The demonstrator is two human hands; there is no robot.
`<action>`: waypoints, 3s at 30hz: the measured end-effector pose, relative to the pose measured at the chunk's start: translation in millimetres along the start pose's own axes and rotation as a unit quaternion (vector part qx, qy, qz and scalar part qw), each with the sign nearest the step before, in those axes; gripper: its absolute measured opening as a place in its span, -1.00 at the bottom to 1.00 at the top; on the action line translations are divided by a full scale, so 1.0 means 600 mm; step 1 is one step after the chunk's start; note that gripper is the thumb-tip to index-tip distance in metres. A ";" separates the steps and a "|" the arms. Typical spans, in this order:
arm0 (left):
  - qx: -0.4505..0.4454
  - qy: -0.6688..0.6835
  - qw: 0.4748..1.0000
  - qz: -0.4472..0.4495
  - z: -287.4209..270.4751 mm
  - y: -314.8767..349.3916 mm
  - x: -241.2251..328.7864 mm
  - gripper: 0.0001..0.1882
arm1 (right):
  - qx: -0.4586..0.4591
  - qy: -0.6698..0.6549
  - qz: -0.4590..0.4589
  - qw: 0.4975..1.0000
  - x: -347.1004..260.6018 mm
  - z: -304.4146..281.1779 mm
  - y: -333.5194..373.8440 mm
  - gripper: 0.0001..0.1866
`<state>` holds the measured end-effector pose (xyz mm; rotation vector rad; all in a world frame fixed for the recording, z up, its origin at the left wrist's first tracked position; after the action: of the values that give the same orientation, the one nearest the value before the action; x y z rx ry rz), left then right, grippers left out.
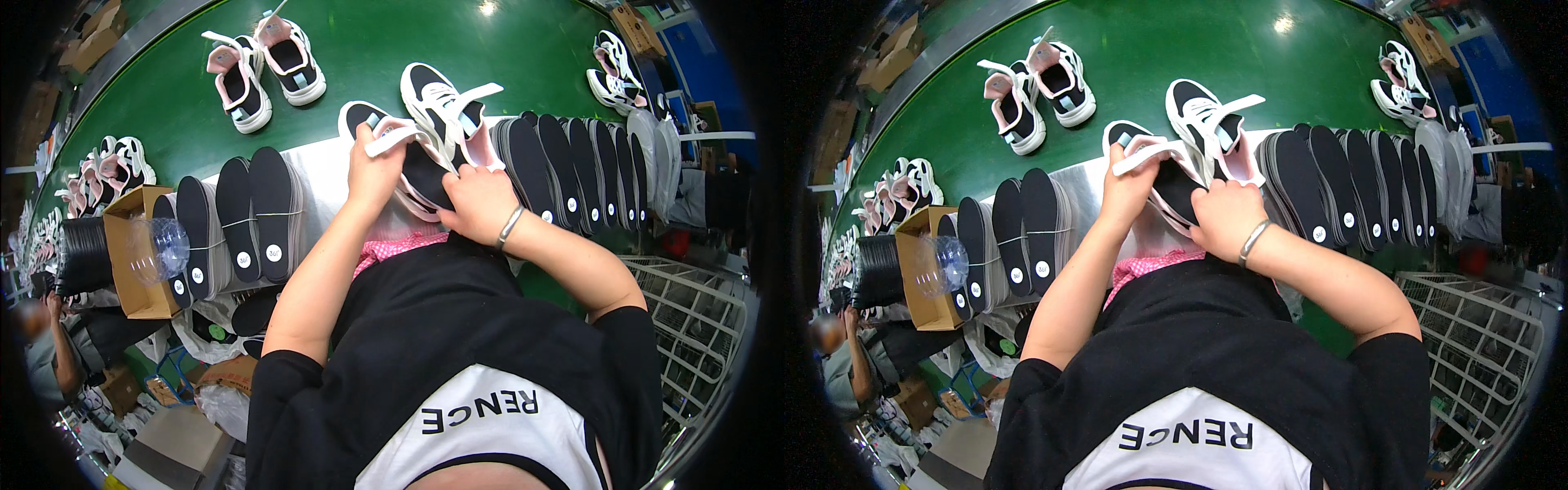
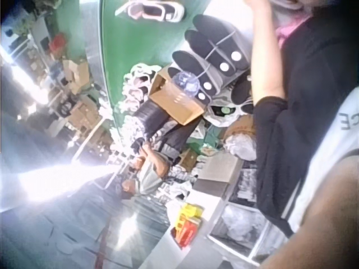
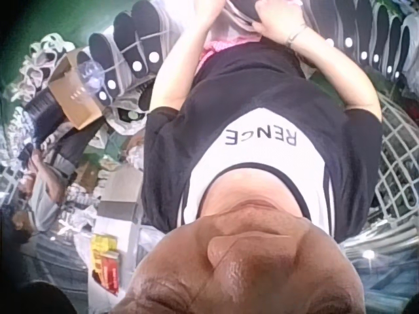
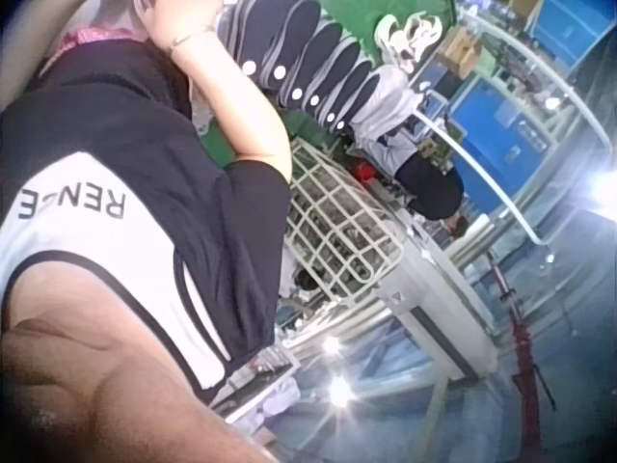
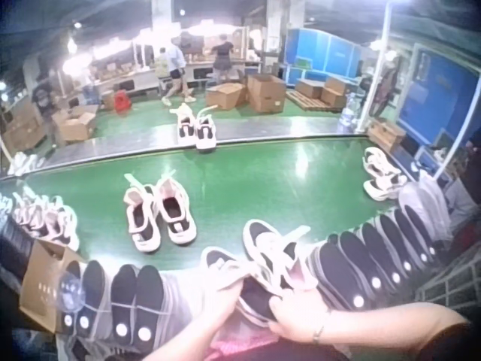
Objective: The person picks up insoles from a stack and places them into shoes on a conveyor belt.
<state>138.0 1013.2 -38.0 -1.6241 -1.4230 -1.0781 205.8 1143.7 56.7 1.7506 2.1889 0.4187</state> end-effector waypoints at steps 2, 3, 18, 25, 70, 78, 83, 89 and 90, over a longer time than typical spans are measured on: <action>-0.027 -0.029 0.992 0.123 0.004 0.008 -0.019 -0.63 | 0.017 -0.005 -0.045 0.999 -0.005 0.004 -0.012 -0.81; -0.044 -0.006 0.989 0.141 0.006 0.009 -0.025 -0.52 | 0.029 0.008 -0.063 0.998 -0.011 0.009 -0.020 -0.84; -0.016 0.188 0.980 -0.065 -0.010 0.028 -0.018 -0.39 | -0.117 -0.027 -0.082 0.989 -0.028 0.078 -0.133 -0.62; -0.014 0.166 0.985 -0.043 -0.015 0.025 -0.025 -0.40 | -0.343 0.077 -0.191 0.916 -0.061 0.097 -0.167 -0.83; 0.196 -0.262 0.888 0.324 -0.031 0.062 0.087 -0.43 | 0.391 -0.299 0.016 0.870 0.261 0.055 0.095 -0.70; -0.163 -0.230 0.901 0.329 0.112 0.059 0.129 -0.56 | 0.451 -0.235 0.445 0.737 0.621 0.170 0.281 -0.70; -0.169 -0.261 0.912 0.266 0.129 0.047 0.102 -0.61 | 0.369 -0.119 0.541 0.746 0.785 0.193 0.335 -0.72; -0.186 -0.284 0.911 0.234 0.141 0.053 0.125 -0.67 | 0.210 -0.074 0.618 0.754 0.935 0.250 0.342 -0.66; -0.187 -0.290 0.908 0.238 0.143 0.052 0.121 -0.69 | 0.194 -0.073 0.622 0.756 0.946 0.258 0.341 -0.64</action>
<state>183.4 1115.6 -5.2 -2.5631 -1.0817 -0.6176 333.2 1746.9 -32.0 3.1411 0.6897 0.0419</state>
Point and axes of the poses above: each hand's wrist, its own y-axis away from the middle knuckle, its own z-axis out of the palm, x = y × z, the point moved 1 cm from there along -y, towards the middle knuckle, and after that the axes turned 1 degree about y, right-handed, at the moved point
